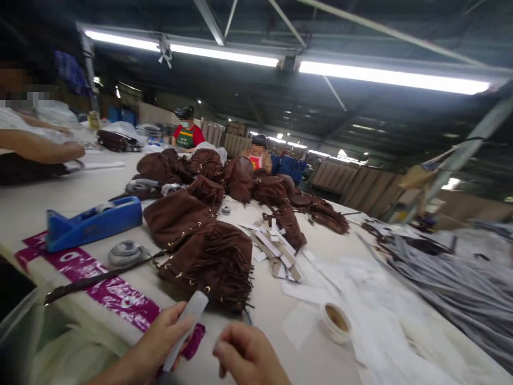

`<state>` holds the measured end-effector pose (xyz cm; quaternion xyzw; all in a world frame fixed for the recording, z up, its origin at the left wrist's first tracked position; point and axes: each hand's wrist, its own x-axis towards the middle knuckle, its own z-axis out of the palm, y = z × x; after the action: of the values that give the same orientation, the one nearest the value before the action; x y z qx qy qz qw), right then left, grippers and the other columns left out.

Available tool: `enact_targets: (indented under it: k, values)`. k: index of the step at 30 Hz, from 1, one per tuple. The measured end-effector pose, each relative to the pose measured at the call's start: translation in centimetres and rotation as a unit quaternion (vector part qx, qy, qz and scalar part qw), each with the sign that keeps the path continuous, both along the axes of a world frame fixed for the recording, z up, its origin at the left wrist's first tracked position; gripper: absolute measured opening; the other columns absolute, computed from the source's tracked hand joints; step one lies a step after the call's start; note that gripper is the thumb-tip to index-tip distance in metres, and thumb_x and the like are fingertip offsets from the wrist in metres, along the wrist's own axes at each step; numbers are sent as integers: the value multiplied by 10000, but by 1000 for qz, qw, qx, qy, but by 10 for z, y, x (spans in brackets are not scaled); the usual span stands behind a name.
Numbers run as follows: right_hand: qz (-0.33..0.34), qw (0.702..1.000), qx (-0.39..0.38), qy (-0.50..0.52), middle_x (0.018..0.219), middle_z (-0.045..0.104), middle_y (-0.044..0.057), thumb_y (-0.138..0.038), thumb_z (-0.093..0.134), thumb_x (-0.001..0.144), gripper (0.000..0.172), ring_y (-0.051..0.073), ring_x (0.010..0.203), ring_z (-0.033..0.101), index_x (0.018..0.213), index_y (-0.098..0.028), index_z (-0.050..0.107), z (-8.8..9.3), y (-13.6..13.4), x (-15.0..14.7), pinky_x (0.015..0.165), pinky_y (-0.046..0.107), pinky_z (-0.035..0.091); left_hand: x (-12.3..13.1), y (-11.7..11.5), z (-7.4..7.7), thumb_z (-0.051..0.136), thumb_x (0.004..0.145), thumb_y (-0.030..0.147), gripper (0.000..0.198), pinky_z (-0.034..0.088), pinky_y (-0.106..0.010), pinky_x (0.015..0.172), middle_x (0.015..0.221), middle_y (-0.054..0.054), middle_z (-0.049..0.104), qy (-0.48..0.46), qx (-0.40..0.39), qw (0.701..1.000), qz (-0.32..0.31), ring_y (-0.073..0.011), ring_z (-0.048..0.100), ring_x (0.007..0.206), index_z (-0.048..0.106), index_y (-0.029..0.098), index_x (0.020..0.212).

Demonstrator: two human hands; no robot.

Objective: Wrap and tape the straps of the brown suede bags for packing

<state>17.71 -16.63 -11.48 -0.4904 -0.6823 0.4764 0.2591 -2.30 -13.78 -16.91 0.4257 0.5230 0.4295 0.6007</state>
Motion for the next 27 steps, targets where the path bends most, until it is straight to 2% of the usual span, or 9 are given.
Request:
enact_targets:
  k: [2,5,10,15,18,21,24,27]
  values:
    - [1,1000,8,-12,570,564,-24,-287,557,782,199,112,573,493,628,-165,590,4,20,-32,565,209,354,5,0,-6,577,669,497,335,290,-188,327,513,79,458,14,16,1000,-6,-84,379,366,483,196,782]
    - [-18,997,19,-66,525,540,-31,-225,532,733,189,111,550,475,555,-176,571,-6,43,-55,536,212,327,4,1,-13,563,688,422,262,340,-200,401,585,38,534,25,56,998,-16,-118,487,473,503,185,783]
    - [-19,999,-14,-45,490,562,-33,-184,527,670,163,107,508,493,514,-170,572,-28,55,-57,522,211,344,-5,-2,-10,508,728,380,209,394,-224,513,638,30,561,16,76,996,-44,-139,516,567,501,186,807]
    - [-55,997,-48,-16,473,557,-25,-230,545,664,185,102,476,481,488,-169,546,-31,54,-61,505,218,335,-7,2,-9,539,755,462,287,419,-239,610,705,18,560,58,110,991,-58,-162,542,700,503,179,781]
    - [-70,995,-68,17,497,593,-19,-293,575,679,151,113,474,508,617,-157,596,-30,52,-60,506,223,344,-5,3,-5,519,740,615,431,361,-221,501,601,52,484,23,78,996,-45,-126,472,559,491,187,783]
    - [-83,992,-79,52,511,605,-43,-260,621,640,226,113,476,518,831,-138,629,-31,50,-57,507,215,339,-5,-2,10,538,667,721,542,239,-191,383,520,89,417,-45,8,997,-57,-76,322,412,473,202,811]
    - [-95,987,-65,112,510,589,-61,-206,625,614,216,109,487,523,821,-149,598,-38,47,-58,519,210,353,-5,-8,26,572,611,768,623,201,-168,331,517,87,445,-86,-31,993,-81,-54,274,369,476,202,852]
    - [-107,980,-42,163,509,569,-73,-219,639,661,185,108,477,519,827,-161,580,-45,45,-65,504,208,354,-5,-10,33,559,615,788,715,227,-164,303,488,74,468,-79,-17,994,-78,-66,310,342,521,175,979]
